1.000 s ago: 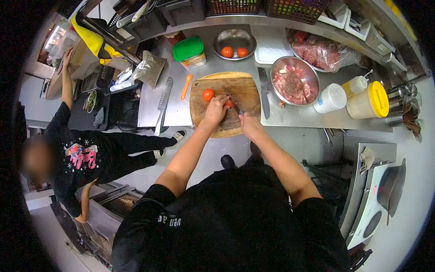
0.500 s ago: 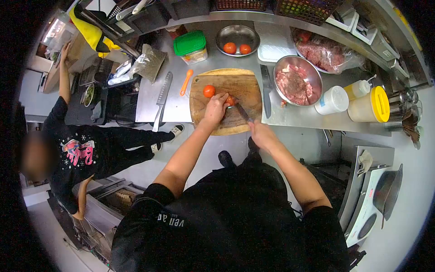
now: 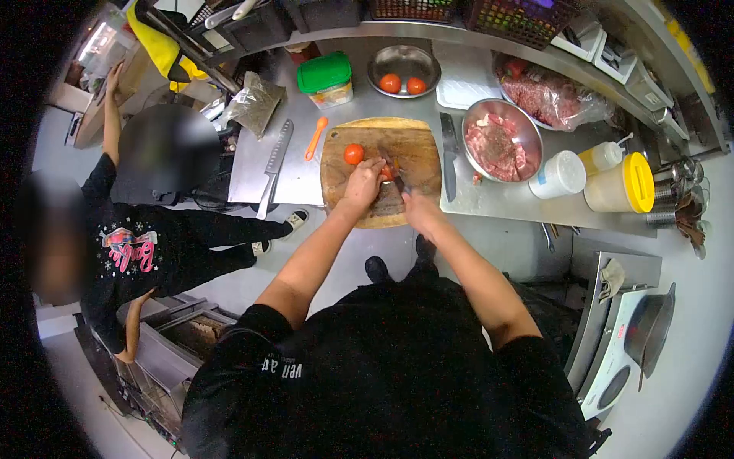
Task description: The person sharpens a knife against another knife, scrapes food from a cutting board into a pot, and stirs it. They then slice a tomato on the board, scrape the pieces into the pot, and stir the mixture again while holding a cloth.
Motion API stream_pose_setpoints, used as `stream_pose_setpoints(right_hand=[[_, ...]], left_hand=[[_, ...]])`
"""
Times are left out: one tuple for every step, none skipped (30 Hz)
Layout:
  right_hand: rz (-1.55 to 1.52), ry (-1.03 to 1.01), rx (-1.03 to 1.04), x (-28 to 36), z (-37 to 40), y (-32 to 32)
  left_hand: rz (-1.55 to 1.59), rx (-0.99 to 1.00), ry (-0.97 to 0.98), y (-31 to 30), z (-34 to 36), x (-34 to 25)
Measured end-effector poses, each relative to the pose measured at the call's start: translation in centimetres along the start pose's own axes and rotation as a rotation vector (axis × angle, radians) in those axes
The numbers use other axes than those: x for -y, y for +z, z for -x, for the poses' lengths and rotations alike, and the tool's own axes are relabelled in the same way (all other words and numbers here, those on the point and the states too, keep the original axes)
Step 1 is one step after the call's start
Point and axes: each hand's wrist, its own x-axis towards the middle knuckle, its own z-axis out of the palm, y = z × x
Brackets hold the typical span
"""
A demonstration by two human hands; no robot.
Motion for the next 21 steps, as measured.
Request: stream_pose_setpoints(right_hand=[[0.049, -0.061, 0.015, -0.6, 0.9, -0.3], [0.051, -0.07, 0.013, -0.8, 1.2, -0.2], [0.022, -0.019, 0.025, -0.8, 2.0, -0.4], [-0.008, 0.038, 0.04, -1.0, 2.7, -0.4], [-0.009, 0.044, 0.044, -1.1, 2.4, 0.1], [-0.028, 0.058, 0.029, -0.6, 1.4, 0.6], [-0.047, 0.065, 0.012, -0.2, 0.6, 0.7], [-0.049, 0.061, 0.013, -0.3, 0.4, 0.5], [-0.055, 0.078, 0.045, 0.3, 0.8, -0.5], [-0.058, 0.094, 0.074, 0.8, 1.2, -1.6], [-0.057, 0.089, 0.072, 0.8, 1.7, -2.3], [-0.023, 0.059, 0.07, 0.6, 2.8, -2.7], [0.009, 0.024, 0.07, 0.2, 3.6, -2.7], [0.013, 0.026, 0.096, 0.0, 4.0, -2.6], [0.016, 0.012, 0.122, -0.3, 4.2, -2.5], [0.013, -0.152, -0.05, -2.7, 3.6, -0.5], [-0.039, -0.145, -0.039, -2.8, 3.5, -0.4], [0.006, -0.098, 0.019, -2.5, 3.2, -0.8], [-0.057, -0.074, 0.006, -2.6, 3.4, -0.7], [-0.007, -0.093, -0.013, -4.8, 2.0, 0.5], [-0.018, -0.178, -0.044, -8.5, 0.0, 2.4]], left_hand=[[-0.008, -0.009, 0.001, -0.1, -0.1, 0.4], [-0.013, -0.005, 0.007, 0.2, -0.1, 0.6], [-0.011, 0.005, 0.012, 0.2, 0.0, 0.3], [-0.006, 0.011, 0.007, 0.2, 0.1, 0.1], [-0.004, 0.02, 0.019, 0.0, 0.1, 0.0], [-0.005, 0.022, 0.032, -0.3, -0.1, -0.1], [-0.01, 0.018, 0.031, -0.4, -0.2, 0.0], [0.001, 0.012, 0.032, -0.6, 0.0, -0.1], [0.012, 0.007, 0.035, -0.6, 0.1, 0.0], [0.008, 0.003, 0.037, -0.5, 0.2, 0.2], [0.029, -0.068, 0.059, -0.3, 0.3, 0.4], [0.048, -0.139, 0.08, 0.0, 0.6, 0.6], [0.04, -0.144, 0.079, 0.1, 0.6, 0.6], [0.12, -0.095, 0.063, 0.2, 0.5, 0.6], [0.188, -0.054, 0.045, -0.1, 0.3, 0.9], [0.098, -0.044, 0.094, 1.4, 0.9, 2.1], [0.047, -0.036, 0.159, 0.3, 0.9, 1.6], [0.014, -0.179, 0.146, 2.2, 0.7, 2.4], [0.031, -0.046, 0.057, 0.4, 0.7, 1.3], [0.083, -0.033, 0.099, 1.9, 0.5, 2.2], [0.031, -0.032, 0.025, 2.8, 0.6, 2.3]])
